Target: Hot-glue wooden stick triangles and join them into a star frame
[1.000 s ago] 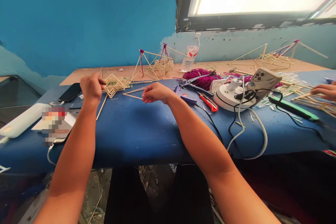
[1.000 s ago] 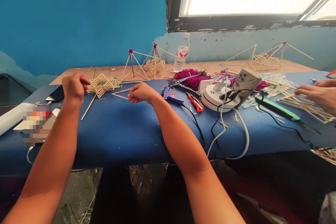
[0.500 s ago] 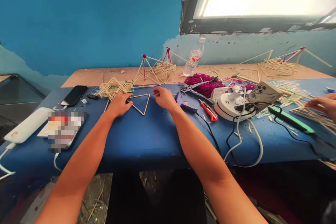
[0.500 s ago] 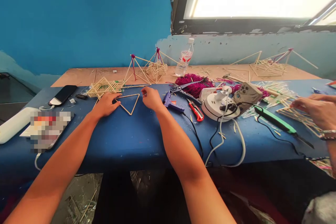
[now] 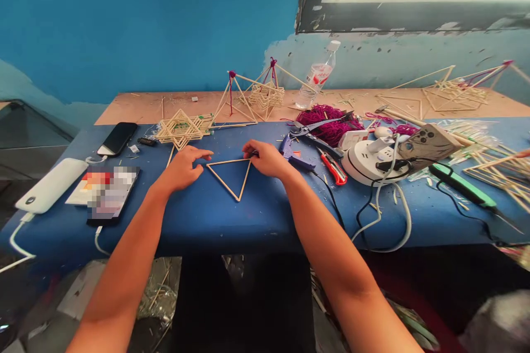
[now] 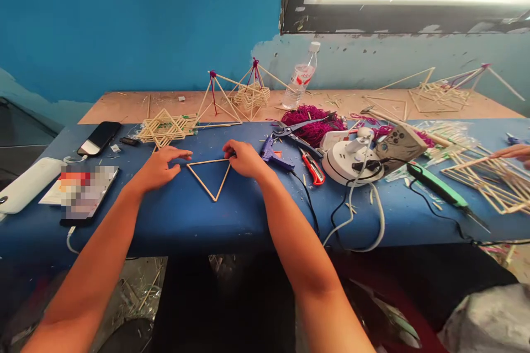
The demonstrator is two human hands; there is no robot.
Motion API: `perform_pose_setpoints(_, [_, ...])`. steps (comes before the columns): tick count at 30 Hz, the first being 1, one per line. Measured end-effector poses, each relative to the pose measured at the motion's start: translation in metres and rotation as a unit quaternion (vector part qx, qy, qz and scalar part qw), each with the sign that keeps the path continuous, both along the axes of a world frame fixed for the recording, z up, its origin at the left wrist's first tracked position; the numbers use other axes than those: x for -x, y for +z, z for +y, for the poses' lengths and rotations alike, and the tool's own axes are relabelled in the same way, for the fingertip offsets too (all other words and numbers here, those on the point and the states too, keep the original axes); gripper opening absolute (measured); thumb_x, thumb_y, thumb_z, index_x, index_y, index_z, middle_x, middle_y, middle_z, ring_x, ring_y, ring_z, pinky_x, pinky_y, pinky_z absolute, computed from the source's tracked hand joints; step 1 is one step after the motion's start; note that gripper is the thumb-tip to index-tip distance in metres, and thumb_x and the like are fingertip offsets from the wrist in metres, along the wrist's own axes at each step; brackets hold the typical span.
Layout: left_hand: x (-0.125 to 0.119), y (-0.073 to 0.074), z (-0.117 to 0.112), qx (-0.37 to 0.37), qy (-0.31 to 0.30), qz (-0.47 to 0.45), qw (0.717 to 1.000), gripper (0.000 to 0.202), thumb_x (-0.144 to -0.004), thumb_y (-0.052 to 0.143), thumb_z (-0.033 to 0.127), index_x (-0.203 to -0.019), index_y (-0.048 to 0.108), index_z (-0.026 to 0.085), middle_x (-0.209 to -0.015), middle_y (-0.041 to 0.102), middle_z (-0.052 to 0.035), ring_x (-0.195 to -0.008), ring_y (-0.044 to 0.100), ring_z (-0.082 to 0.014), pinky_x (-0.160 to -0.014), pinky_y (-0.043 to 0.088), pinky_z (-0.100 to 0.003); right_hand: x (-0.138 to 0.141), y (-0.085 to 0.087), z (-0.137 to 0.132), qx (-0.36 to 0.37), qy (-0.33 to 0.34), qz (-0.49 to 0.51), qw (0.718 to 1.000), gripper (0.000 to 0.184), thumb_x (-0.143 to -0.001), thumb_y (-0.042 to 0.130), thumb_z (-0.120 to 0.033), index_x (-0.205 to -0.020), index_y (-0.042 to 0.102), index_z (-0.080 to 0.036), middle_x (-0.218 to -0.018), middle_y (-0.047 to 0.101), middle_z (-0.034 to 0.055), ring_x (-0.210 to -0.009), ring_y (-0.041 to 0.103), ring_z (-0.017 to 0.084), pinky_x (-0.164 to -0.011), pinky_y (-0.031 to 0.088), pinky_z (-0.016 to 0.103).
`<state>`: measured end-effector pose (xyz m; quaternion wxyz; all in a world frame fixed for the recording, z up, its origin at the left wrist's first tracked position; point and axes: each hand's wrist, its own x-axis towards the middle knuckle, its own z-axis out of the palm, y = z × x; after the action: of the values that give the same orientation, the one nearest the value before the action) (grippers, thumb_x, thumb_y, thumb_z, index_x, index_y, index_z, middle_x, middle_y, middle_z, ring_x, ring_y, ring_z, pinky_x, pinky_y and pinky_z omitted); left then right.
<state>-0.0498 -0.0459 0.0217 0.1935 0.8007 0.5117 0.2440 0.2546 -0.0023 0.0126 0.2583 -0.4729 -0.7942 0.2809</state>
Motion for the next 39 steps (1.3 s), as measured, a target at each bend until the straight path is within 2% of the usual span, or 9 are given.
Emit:
perform_pose_setpoints(2, [0.008, -0.007, -0.016, 0.005, 0.032, -0.035, 0.999, 0.052, -0.087, 0.059, 0.028, -0.135, 0.078, 0.024, -0.126, 0.084, -0.0075, -0.124, 0.074, -0.0293, -0.114, 0.058, -0.050, -0.010, -0.007, -0.012, -0.029, -0.028, 0.037, 0.999, 0.042, -0.081, 0.053, 0.001, -0.112, 0.073, -0.019, -0.109, 0.083, 0.0070, -0.103, 0.076, 0.021, -0.094, 0.056, 0.034])
perform_pose_setpoints(4, [0.012, -0.016, -0.027, -0.005, 0.074, -0.053, 0.996, 0.052, -0.088, 0.062, 0.031, -0.137, 0.076, 0.021, -0.129, 0.083, -0.0101, -0.117, 0.078, -0.0290, -0.111, 0.061, -0.049, -0.018, -0.016, -0.020, -0.054, -0.062, 0.058, 0.995, 0.040, -0.084, 0.055, -0.004, -0.116, 0.073, -0.019, -0.109, 0.082, 0.0082, -0.099, 0.075, 0.022, -0.090, 0.058, 0.034])
perform_pose_setpoints(6, [0.009, -0.022, -0.034, -0.024, 0.107, -0.053, 0.993, 0.051, -0.089, 0.065, 0.032, -0.138, 0.075, 0.020, -0.129, 0.083, -0.0109, -0.116, 0.079, -0.0292, -0.113, 0.061, -0.049, -0.022, -0.025, -0.025, -0.069, -0.085, 0.053, 0.993, 0.039, -0.085, 0.057, -0.007, -0.117, 0.075, -0.018, -0.107, 0.080, 0.0096, -0.091, 0.073, 0.022, -0.086, 0.059, 0.035])
perform_pose_setpoints(9, [-0.002, -0.026, -0.040, -0.050, 0.133, -0.034, 0.989, 0.045, -0.091, 0.068, 0.028, -0.136, 0.076, 0.022, -0.124, 0.085, -0.0090, -0.126, 0.076, -0.0303, -0.119, 0.058, -0.050, -0.021, -0.033, -0.027, -0.093, -0.095, 0.029, 0.991, 0.037, -0.086, 0.059, -0.008, -0.116, 0.078, -0.018, -0.107, 0.077, 0.0110, -0.085, 0.071, 0.021, -0.084, 0.060, 0.037])
perform_pose_setpoints(15, [-0.012, -0.026, -0.045, -0.052, 0.137, -0.040, 0.988, 0.040, -0.095, 0.068, 0.026, -0.133, 0.078, 0.020, -0.124, 0.085, -0.0082, -0.130, 0.075, -0.0302, -0.121, 0.058, -0.049, -0.015, -0.034, -0.029, -0.106, -0.071, 0.017, 0.992, 0.035, -0.089, 0.059, -0.008, -0.114, 0.081, -0.019, -0.105, 0.074, 0.0100, -0.082, 0.069, 0.021, -0.083, 0.062, 0.036])
perform_pose_setpoints(19, [-0.014, -0.027, -0.044, -0.047, 0.143, -0.034, 0.988, 0.038, -0.095, 0.068, 0.026, -0.130, 0.081, 0.025, -0.127, 0.085, -0.0050, -0.129, 0.076, -0.0297, -0.121, 0.059, -0.049, -0.014, -0.035, -0.029, -0.103, -0.057, 0.025, 0.993, 0.036, -0.088, 0.060, -0.007, -0.113, 0.081, -0.021, -0.105, 0.074, 0.0092, -0.083, 0.069, 0.021, -0.082, 0.062, 0.035])
perform_pose_setpoints(26, [-0.019, -0.024, -0.043, -0.051, 0.162, -0.049, 0.984, 0.035, -0.094, 0.070, 0.027, -0.128, 0.078, 0.023, -0.119, 0.087, -0.0063, -0.125, 0.079, -0.0298, -0.119, 0.059, -0.049, -0.013, -0.035, -0.030, -0.093, -0.061, 0.028, 0.993, 0.037, -0.088, 0.059, -0.007, -0.115, 0.081, -0.021, -0.107, 0.074, 0.0096, -0.084, 0.069, 0.021, -0.082, 0.062, 0.036])
perform_pose_setpoints(31, [-0.019, -0.021, -0.042, -0.023, 0.207, -0.073, 0.975, 0.029, -0.092, 0.070, 0.024, -0.120, 0.077, 0.025, -0.105, 0.088, -0.0035, -0.113, 0.084, -0.0280, -0.114, 0.061, -0.045, -0.012, -0.034, -0.031, -0.087, -0.059, 0.024, 0.994, 0.041, -0.089, 0.058, -0.007, -0.120, 0.081, -0.021, -0.111, 0.073, 0.0101, -0.085, 0.069, 0.021, -0.085, 0.062, 0.036])
perform_pose_setpoints(39, [-0.020, -0.017, -0.040, -0.025, 0.221, -0.069, 0.973, 0.024, -0.087, 0.075, 0.025, -0.111, 0.077, 0.024, -0.098, 0.087, -0.0038, -0.101, 0.084, -0.0266, -0.107, 0.063, -0.042, -0.008, -0.035, -0.032, -0.103, -0.035, 0.005, 0.994, 0.047, -0.089, 0.059, -0.008, -0.130, 0.078, -0.022, -0.119, 0.070, 0.0134, -0.110, 0.070, 0.029, -0.103, 0.060, 0.044])
